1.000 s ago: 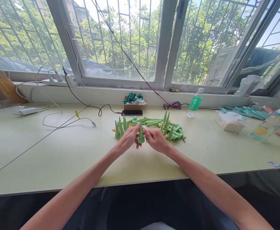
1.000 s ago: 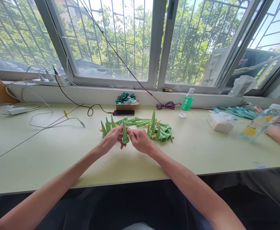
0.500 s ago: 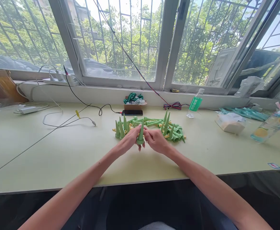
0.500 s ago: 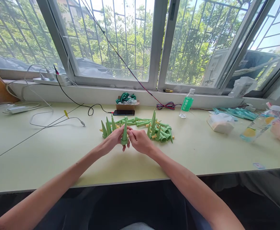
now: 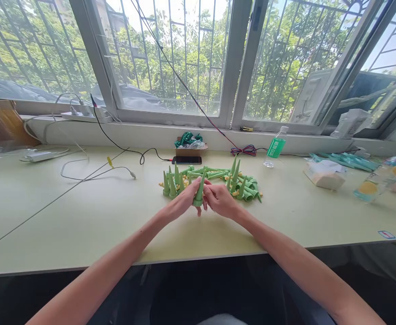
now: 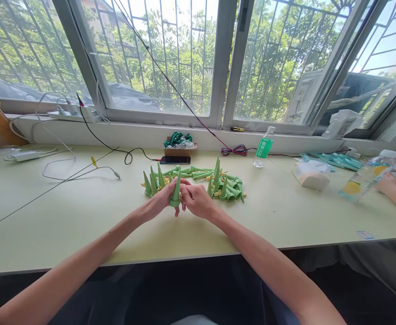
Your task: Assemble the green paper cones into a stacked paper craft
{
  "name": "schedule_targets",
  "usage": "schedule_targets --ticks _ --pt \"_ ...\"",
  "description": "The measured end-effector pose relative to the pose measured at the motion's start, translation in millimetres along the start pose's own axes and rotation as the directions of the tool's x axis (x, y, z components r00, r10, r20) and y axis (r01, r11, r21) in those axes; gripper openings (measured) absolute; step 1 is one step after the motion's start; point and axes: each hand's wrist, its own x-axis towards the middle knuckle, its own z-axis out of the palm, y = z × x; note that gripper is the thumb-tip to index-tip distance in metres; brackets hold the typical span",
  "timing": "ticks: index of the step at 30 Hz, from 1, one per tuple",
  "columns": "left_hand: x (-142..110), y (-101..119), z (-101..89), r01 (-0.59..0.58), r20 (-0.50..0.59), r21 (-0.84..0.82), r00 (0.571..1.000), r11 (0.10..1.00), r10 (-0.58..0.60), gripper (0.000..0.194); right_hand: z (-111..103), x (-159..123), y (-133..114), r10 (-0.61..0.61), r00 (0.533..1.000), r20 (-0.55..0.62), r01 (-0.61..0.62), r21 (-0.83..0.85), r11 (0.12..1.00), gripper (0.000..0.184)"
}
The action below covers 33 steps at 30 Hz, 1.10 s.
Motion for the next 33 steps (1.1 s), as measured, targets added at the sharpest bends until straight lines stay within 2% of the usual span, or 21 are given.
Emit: schedule_targets --ticks 6,12,18,25,33 --pt "3.0 -6.3 -5.0 0.053 -0.03 0.017 0.998 0.998 -0.052 0.063 0.7 0.2 8.6 0.001 0.991 -0.134 -0.026 -0.187 0.982 0.05" --pt "3.4 -7.7 -7.4 0.085 -0.008 0.01 0.996 0.996 -0.085 0.064 0.1 -1.4 12.5 -0.008 0.991 -0.131 -0.032 -0.298 0.954 0.044" --pt "0.7 -2.9 -5.4 0.148 0.028 -0.106 0.989 0.983 -0.146 0.061 -0.3 -1.6 12.1 -0.029 0.993 -0.118 -0.019 -0.389 0.921 0.043" --pt "0.4 -3.2 -3.2 0.176 0.035 -0.239 0.984 0.955 -0.173 0.056 0.6 -2.5 11.1 -0.039 0.994 -0.105 0.0 -0.348 0.937 0.041" --pt "1.6 -7.8 -5.0 0.143 0.043 -0.28 0.99 0.949 -0.136 0.047 2.9 -2.3 8.8 0.0 0.993 -0.114 -0.024 -0.212 0.977 0.041"
